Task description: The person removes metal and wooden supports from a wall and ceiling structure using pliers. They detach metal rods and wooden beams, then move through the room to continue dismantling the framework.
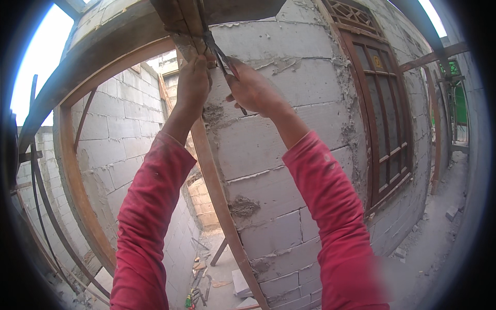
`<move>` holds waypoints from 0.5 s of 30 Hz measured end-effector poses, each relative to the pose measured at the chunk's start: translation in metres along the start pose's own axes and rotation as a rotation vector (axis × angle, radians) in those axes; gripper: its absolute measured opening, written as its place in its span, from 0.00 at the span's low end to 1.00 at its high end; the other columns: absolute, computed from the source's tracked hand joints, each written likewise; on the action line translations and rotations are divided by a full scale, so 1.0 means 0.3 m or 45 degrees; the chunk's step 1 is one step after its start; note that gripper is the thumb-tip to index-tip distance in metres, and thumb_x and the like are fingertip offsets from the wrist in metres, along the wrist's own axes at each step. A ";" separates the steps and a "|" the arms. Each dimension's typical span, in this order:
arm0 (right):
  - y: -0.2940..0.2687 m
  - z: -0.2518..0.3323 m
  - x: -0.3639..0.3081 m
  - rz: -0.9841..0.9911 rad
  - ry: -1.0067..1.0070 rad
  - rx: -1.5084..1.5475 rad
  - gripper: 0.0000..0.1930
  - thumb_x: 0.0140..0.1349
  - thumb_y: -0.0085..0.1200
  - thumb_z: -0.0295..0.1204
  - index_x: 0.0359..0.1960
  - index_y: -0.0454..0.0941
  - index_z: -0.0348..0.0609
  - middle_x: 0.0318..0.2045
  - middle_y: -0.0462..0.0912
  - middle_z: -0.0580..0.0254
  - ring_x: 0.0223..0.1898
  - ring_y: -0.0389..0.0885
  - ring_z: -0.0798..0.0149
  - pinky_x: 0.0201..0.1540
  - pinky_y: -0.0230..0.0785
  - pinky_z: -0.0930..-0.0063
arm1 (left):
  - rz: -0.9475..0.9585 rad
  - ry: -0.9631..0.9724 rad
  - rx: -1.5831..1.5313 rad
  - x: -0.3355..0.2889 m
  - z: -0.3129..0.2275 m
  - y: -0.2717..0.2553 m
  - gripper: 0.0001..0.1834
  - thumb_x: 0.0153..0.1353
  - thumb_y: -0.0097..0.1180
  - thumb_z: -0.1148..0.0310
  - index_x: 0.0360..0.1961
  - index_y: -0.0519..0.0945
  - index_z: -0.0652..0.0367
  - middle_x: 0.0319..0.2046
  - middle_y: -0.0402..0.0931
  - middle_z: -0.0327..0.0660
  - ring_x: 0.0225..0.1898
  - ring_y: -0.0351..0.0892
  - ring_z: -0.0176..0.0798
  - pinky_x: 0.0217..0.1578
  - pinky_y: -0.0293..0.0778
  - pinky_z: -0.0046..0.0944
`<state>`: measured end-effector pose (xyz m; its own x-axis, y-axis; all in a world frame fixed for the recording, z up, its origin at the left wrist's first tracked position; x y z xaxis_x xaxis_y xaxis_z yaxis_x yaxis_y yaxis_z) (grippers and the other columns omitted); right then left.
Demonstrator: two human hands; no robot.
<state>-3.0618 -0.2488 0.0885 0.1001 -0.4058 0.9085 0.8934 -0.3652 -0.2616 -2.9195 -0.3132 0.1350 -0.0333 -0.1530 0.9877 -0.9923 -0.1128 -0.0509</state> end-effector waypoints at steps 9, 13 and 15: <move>-0.086 -0.026 0.023 0.205 0.126 0.225 0.26 0.77 0.46 0.39 0.73 0.60 0.48 0.43 0.76 0.61 0.36 0.82 0.66 0.38 0.82 0.67 | 0.029 -0.066 -0.009 -0.014 -0.031 0.000 0.21 0.74 0.39 0.60 0.47 0.81 0.63 0.31 0.79 0.51 0.36 0.78 0.47 0.43 0.71 0.47; -0.047 -0.034 0.017 0.168 0.134 0.326 0.27 0.76 0.45 0.40 0.71 0.60 0.42 0.47 0.76 0.57 0.38 0.83 0.64 0.40 0.82 0.65 | 0.020 -0.018 -0.114 -0.007 -0.018 0.006 0.19 0.74 0.39 0.62 0.46 0.80 0.64 0.22 0.71 0.39 0.24 0.69 0.33 0.28 0.64 0.38; -0.018 -0.024 0.009 0.133 0.095 0.313 0.26 0.76 0.44 0.40 0.70 0.60 0.39 0.50 0.76 0.55 0.39 0.84 0.63 0.39 0.81 0.66 | 0.003 0.041 -0.117 0.001 0.000 -0.005 0.18 0.75 0.39 0.63 0.46 0.80 0.64 0.17 0.67 0.33 0.18 0.65 0.27 0.21 0.61 0.33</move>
<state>-3.0696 -0.2539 0.0901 0.1725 -0.4947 0.8518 0.9604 -0.1078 -0.2571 -2.9182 -0.3132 0.1355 -0.0381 -0.1212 0.9919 -0.9989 -0.0215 -0.0410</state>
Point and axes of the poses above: each hand's wrist, its own x-axis towards the middle knuckle, its own y-axis out of the palm, z = x × y, the point moved 1 cm from there along x, towards the middle knuckle
